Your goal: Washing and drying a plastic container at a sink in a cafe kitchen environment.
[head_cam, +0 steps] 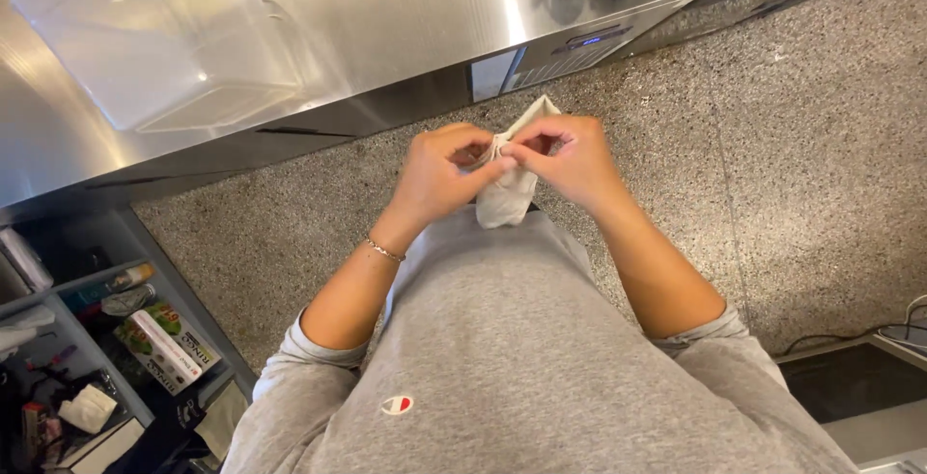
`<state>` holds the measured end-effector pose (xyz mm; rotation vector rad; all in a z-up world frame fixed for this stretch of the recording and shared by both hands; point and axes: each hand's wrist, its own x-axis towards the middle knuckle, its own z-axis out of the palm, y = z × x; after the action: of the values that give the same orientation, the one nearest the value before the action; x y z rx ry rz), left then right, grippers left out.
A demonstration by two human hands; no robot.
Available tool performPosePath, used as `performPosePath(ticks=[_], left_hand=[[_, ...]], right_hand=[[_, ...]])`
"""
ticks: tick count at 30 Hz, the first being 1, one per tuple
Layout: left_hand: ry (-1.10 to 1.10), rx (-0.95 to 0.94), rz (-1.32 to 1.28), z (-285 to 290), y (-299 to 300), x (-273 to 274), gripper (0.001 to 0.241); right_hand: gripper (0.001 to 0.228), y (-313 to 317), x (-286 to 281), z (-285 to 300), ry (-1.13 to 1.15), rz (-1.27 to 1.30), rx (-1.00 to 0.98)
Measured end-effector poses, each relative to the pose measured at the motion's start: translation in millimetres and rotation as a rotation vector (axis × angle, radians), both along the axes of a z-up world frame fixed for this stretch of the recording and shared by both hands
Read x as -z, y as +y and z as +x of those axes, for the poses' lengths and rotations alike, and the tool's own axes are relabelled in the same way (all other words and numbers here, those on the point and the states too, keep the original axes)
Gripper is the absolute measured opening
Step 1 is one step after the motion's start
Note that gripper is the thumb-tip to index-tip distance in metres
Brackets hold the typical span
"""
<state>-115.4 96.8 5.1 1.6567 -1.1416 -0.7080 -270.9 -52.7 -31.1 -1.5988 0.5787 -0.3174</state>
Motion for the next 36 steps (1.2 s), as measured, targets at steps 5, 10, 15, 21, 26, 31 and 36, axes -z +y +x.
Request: performPosePath(ticks=[5, 10, 15, 21, 26, 31, 36], left_hand=[[0.082, 0.048, -0.032, 1, -6, -4, 0.024], [0.010, 0.265, -0.117, 34, -3, -32, 0.017], [-0.020, 0.265, -0.049, 71, 15, -34, 0.012], [0.062, 0.119, -0.077, 83, 29, -19, 0.014], [0.056, 0.086, -0.094, 87, 53, -18, 0.014], [0.030, -0.172, 0.011, 107, 77, -17, 0.025], [-0.333, -0.081, -0.190, 78, 46, -52, 0.071]], right_hand=[[0.018, -21, -2, -12, 0.063, -0.401, -0.072], [0.034, -66, 11, -23, -0.061, -0.811, -0.253], [0.027, -90, 11, -41, 0.001, -0.771, -0.246], [0.027, -101, -8, -24, -0.141, -0.710, -0.129], [0.032, -102, -19, -10, 0.078, -0.877, -0.219], [0.022, -92, -14, 2, -0.156, -0.560, -0.231], [0.041, -40, -62, 44, -0.377, -0.387, -0.279]])
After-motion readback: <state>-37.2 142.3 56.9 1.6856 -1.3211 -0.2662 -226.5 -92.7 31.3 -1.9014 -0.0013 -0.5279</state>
